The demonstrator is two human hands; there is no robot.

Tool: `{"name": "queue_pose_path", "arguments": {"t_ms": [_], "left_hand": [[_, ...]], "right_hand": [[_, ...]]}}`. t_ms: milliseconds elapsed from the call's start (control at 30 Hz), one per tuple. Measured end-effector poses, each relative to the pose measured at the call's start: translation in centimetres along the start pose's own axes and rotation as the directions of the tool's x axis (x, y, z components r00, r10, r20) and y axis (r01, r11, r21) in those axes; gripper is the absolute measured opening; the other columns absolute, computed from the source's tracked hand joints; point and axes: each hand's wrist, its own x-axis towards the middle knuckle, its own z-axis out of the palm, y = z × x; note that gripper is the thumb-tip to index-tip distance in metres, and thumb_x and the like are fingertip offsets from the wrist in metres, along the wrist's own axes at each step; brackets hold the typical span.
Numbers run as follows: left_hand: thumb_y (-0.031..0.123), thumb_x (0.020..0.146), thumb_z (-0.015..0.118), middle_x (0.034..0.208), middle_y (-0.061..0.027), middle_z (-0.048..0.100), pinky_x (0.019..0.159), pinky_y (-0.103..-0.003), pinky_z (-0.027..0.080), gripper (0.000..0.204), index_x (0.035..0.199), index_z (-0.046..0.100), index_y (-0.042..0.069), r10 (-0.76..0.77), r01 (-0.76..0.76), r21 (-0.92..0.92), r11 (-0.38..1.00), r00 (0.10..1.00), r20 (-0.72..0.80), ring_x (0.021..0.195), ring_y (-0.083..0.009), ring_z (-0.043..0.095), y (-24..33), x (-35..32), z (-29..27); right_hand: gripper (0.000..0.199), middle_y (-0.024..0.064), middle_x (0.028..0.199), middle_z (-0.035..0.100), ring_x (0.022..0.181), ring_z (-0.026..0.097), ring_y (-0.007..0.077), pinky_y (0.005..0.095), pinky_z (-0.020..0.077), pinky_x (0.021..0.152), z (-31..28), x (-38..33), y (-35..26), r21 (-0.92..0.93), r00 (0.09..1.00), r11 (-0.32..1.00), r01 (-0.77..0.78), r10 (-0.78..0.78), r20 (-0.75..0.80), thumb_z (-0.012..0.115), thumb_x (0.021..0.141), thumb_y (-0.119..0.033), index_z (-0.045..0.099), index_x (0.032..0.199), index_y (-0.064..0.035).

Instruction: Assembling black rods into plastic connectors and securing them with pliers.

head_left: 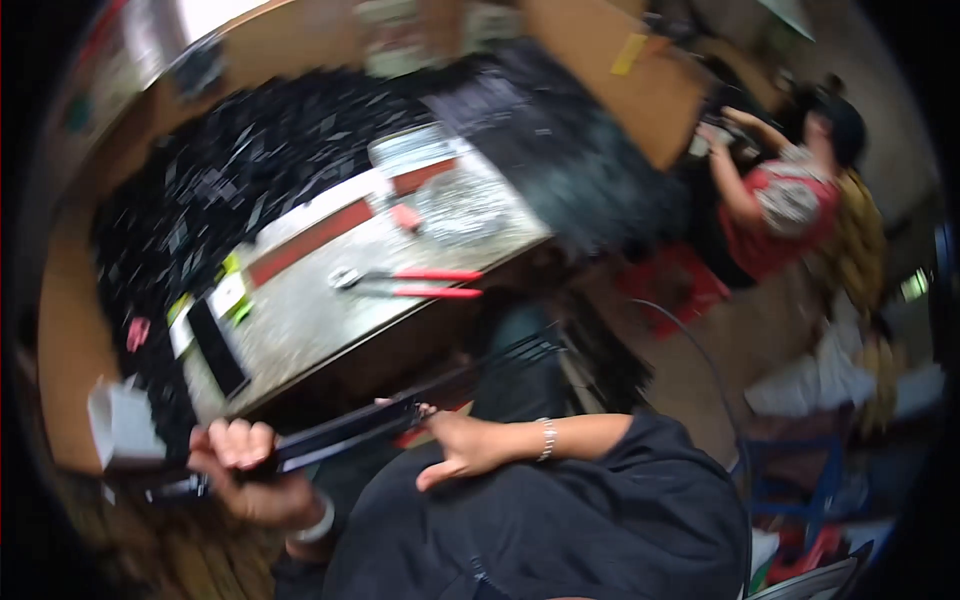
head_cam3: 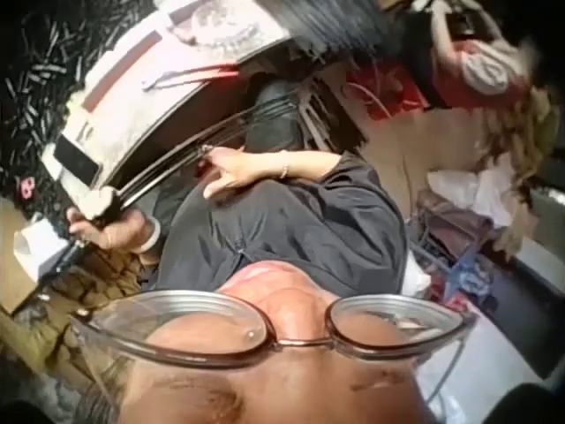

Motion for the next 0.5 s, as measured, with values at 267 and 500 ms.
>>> {"name": "queue_pose_path", "arguments": {"t_ms": [267,500], "left_hand": [[0.052,0.085,0.055,0.102,-0.0103,0.061,0.083,-0.035,0.047,0.046,0.087,0.059,0.006,-0.758,0.734,-0.199,0.65,0.607,-0.238,0.099,-0.0224,0.056,-6.9,-5.1,-1.6],[-0.002,0.083,0.054,0.109,-0.0129,0.052,0.084,-0.03,0.045,0.032,0.115,0.054,-0.006,-0.513,0.087,0.866,0.492,0.833,0.208,0.091,-0.0183,0.056,-8.4,0.4,1.6]], "right_hand": [[0.021,0.0094,0.073,0.061,0.079,0.059,0.016,0.0378,0.0465,0.082,-5.2,1.4,-7.0,0.555,0.664,0.4,0.729,-0.218,-0.715,0.055,0.093,-0.02,0.051,0.079,-0.0046],[0.027,-0.0034,0.062,0.053,0.06,0.052,0.0031,0.0199,0.0446,0.056,-1.4,2.9,1.0,0.667,0.818,0.724,0.174,0.271,-0.507,0.066,0.086,-0.011,0.048,0.066,-0.009]]}}
